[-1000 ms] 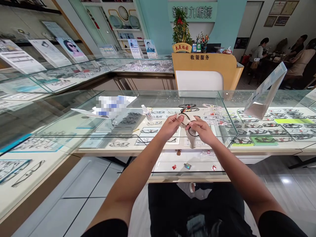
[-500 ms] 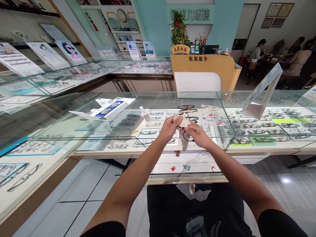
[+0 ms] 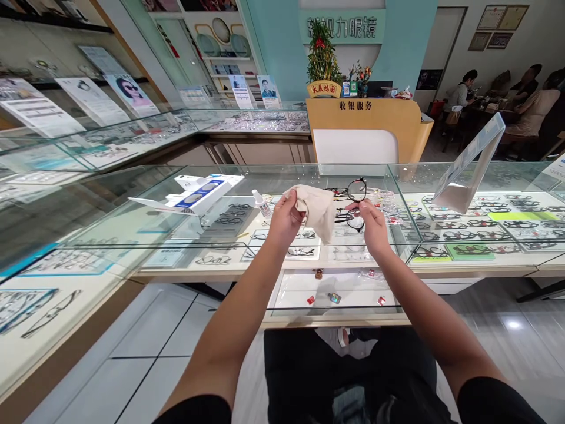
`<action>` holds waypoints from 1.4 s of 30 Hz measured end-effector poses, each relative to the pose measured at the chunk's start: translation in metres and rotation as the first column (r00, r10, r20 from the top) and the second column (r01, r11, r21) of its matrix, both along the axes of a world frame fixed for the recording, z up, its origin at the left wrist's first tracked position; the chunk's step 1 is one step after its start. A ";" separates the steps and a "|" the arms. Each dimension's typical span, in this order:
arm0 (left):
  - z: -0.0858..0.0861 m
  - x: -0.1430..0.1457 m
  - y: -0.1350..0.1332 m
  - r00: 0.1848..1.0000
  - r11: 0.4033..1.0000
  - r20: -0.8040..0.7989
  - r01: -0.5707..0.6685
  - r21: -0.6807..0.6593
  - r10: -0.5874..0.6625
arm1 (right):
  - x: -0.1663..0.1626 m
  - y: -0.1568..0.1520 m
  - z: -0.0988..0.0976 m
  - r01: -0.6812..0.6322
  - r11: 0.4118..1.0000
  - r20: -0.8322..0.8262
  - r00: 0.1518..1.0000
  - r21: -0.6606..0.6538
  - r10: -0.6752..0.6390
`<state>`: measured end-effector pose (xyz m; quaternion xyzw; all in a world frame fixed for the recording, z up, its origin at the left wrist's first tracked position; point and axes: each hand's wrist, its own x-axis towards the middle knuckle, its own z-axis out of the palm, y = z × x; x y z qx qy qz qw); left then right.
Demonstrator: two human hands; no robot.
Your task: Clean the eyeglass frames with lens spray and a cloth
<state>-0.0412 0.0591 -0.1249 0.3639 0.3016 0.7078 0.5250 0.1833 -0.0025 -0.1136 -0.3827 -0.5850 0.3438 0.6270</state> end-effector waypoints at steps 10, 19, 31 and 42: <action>-0.012 -0.031 0.024 0.936 0.954 -0.192 -0.301 -0.007 0.294 | -0.003 -0.002 0.002 0.023 0.998 0.013 1.000 0.058 -0.024; -0.032 -0.028 0.027 0.622 0.886 -0.728 -0.461 -0.043 0.288 | -0.001 -0.007 0.006 -0.006 0.997 0.130 0.991 0.082 -0.005; -0.009 0.008 -0.027 0.335 0.807 -0.734 -0.244 0.538 0.590 | 0.009 -0.013 0.018 -0.179 0.984 0.199 0.964 0.002 0.175; -0.010 0.031 -0.054 0.356 0.760 -0.719 0.036 0.649 0.597 | 0.025 -0.022 0.032 -0.379 0.920 0.340 0.856 -0.100 0.389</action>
